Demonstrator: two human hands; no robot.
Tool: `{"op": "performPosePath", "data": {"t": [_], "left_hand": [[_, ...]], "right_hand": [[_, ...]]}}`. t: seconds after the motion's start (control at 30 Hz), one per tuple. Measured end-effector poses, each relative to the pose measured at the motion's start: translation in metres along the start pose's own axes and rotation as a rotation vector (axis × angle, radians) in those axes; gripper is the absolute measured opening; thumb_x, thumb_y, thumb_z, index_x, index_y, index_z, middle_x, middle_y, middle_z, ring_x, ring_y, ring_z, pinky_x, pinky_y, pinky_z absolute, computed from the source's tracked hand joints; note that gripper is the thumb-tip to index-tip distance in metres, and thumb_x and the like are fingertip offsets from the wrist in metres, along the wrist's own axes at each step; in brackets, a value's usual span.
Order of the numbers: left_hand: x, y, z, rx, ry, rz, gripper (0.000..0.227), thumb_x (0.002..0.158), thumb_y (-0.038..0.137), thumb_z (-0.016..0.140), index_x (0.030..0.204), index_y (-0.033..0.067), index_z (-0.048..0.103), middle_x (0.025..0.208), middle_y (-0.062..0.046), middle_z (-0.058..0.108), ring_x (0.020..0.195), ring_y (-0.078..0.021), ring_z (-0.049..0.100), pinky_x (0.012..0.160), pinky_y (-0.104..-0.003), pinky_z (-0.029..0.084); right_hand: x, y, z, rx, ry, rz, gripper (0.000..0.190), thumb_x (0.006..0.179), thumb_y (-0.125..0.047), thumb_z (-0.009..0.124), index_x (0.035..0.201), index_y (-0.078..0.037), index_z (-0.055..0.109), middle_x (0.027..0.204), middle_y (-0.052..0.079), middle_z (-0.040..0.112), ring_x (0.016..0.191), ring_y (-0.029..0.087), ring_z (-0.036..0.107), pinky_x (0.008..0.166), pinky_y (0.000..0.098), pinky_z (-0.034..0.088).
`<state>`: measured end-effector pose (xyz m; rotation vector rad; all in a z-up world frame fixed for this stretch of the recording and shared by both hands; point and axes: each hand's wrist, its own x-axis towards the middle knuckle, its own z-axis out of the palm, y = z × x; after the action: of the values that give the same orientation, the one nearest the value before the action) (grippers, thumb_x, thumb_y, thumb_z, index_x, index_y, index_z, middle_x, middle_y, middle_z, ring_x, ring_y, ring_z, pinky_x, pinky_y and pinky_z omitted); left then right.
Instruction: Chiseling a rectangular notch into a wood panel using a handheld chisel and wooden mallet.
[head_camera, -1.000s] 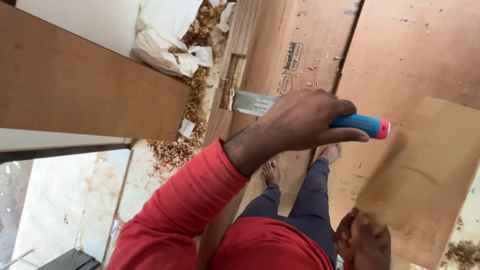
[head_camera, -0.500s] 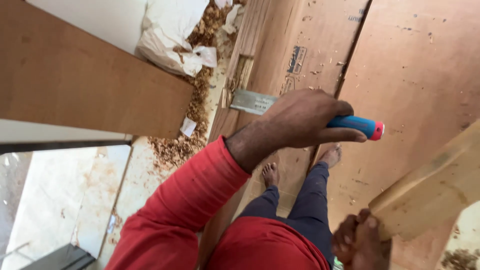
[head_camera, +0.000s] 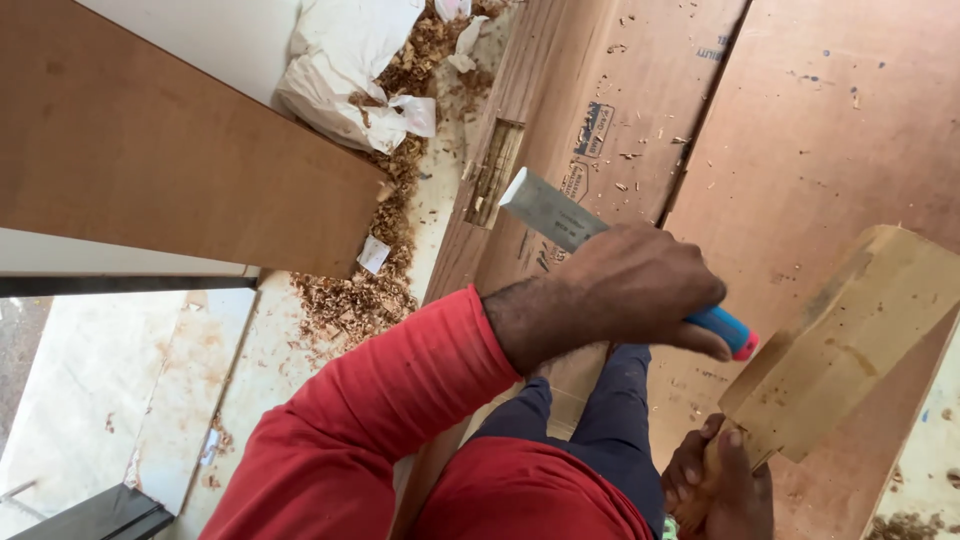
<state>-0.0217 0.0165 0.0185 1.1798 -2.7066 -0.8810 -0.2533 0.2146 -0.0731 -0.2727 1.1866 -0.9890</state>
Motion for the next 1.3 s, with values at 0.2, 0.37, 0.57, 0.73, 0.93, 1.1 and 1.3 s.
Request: {"op": "performPosePath", "data": {"t": [0.2, 0.37, 0.57, 0.73, 0.93, 1.1, 1.3], "left_hand": [[-0.001, -0.014, -0.002, -0.124, 0.059, -0.068, 0.066, 0.087, 0.078, 0.045, 0.092, 0.0181, 0.073, 0.069, -0.001, 0.071, 0.060, -0.0168, 0.072, 0.059, -0.041, 0.059], [-0.002, -0.011, -0.009, -0.206, 0.156, -0.100, 0.070, 0.086, 0.078, 0.045, 0.104, 0.0179, 0.075, 0.071, -0.002, 0.073, 0.063, -0.0179, 0.073, 0.063, -0.043, 0.060], [-0.005, -0.013, -0.020, -0.201, 0.075, -0.181, 0.070, 0.083, 0.080, 0.046, 0.105, 0.0207, 0.075, 0.072, -0.001, 0.074, 0.065, -0.0176, 0.074, 0.066, -0.044, 0.060], [-0.006, -0.016, -0.016, -0.231, 0.106, -0.186, 0.070, 0.082, 0.081, 0.046, 0.105, 0.0213, 0.075, 0.075, -0.002, 0.073, 0.067, -0.0179, 0.075, 0.067, -0.044, 0.060], [-0.012, -0.022, -0.017, -0.201, 0.132, -0.185, 0.068, 0.085, 0.080, 0.048, 0.098, 0.0205, 0.076, 0.074, -0.003, 0.072, 0.070, -0.0210, 0.072, 0.066, -0.048, 0.058], [-0.010, -0.026, -0.015, -0.216, 0.072, -0.178, 0.068, 0.083, 0.081, 0.047, 0.094, 0.0203, 0.075, 0.073, -0.002, 0.073, 0.066, -0.0183, 0.073, 0.064, -0.044, 0.059], [0.006, -0.016, -0.008, -0.024, 0.053, -0.086, 0.068, 0.079, 0.081, 0.050, 0.090, 0.0197, 0.076, 0.075, -0.001, 0.073, 0.066, -0.0199, 0.074, 0.065, -0.042, 0.060]], "right_hand": [[0.001, -0.008, 0.002, -0.093, 0.063, -0.021, 0.034, 0.108, -0.039, 0.051, 0.106, -0.005, 0.049, 0.061, 0.007, 0.041, 0.044, 0.018, 0.044, 0.038, 0.0340, 0.042], [0.005, -0.001, -0.012, -0.001, 0.017, -0.091, 0.037, 0.111, -0.040, 0.052, 0.109, -0.003, 0.051, 0.063, 0.006, 0.042, 0.045, 0.016, 0.043, 0.039, 0.0333, 0.042], [-0.005, -0.001, -0.002, 0.008, -0.063, -0.107, 0.039, 0.104, -0.040, 0.060, 0.111, -0.002, 0.052, 0.062, 0.008, 0.044, 0.044, 0.020, 0.046, 0.039, 0.0361, 0.043], [0.002, 0.022, -0.018, 0.194, -0.213, -0.031, 0.039, 0.101, -0.039, 0.065, 0.112, -0.004, 0.054, 0.062, 0.011, 0.050, 0.045, 0.023, 0.051, 0.038, 0.0393, 0.046], [-0.012, 0.017, -0.010, 0.066, -0.093, 0.000, 0.040, 0.101, -0.041, 0.059, 0.110, -0.003, 0.050, 0.062, 0.011, 0.047, 0.045, 0.022, 0.048, 0.039, 0.0381, 0.042], [-0.011, -0.005, 0.000, -0.056, -0.010, 0.130, 0.039, 0.099, -0.042, 0.055, 0.105, -0.004, 0.051, 0.057, 0.011, 0.044, 0.039, 0.021, 0.044, 0.034, 0.0363, 0.038], [-0.002, -0.019, 0.007, -0.082, 0.007, 0.034, 0.043, 0.105, -0.047, 0.050, 0.106, -0.004, 0.050, 0.059, 0.007, 0.042, 0.040, 0.017, 0.042, 0.034, 0.0323, 0.040]]}}
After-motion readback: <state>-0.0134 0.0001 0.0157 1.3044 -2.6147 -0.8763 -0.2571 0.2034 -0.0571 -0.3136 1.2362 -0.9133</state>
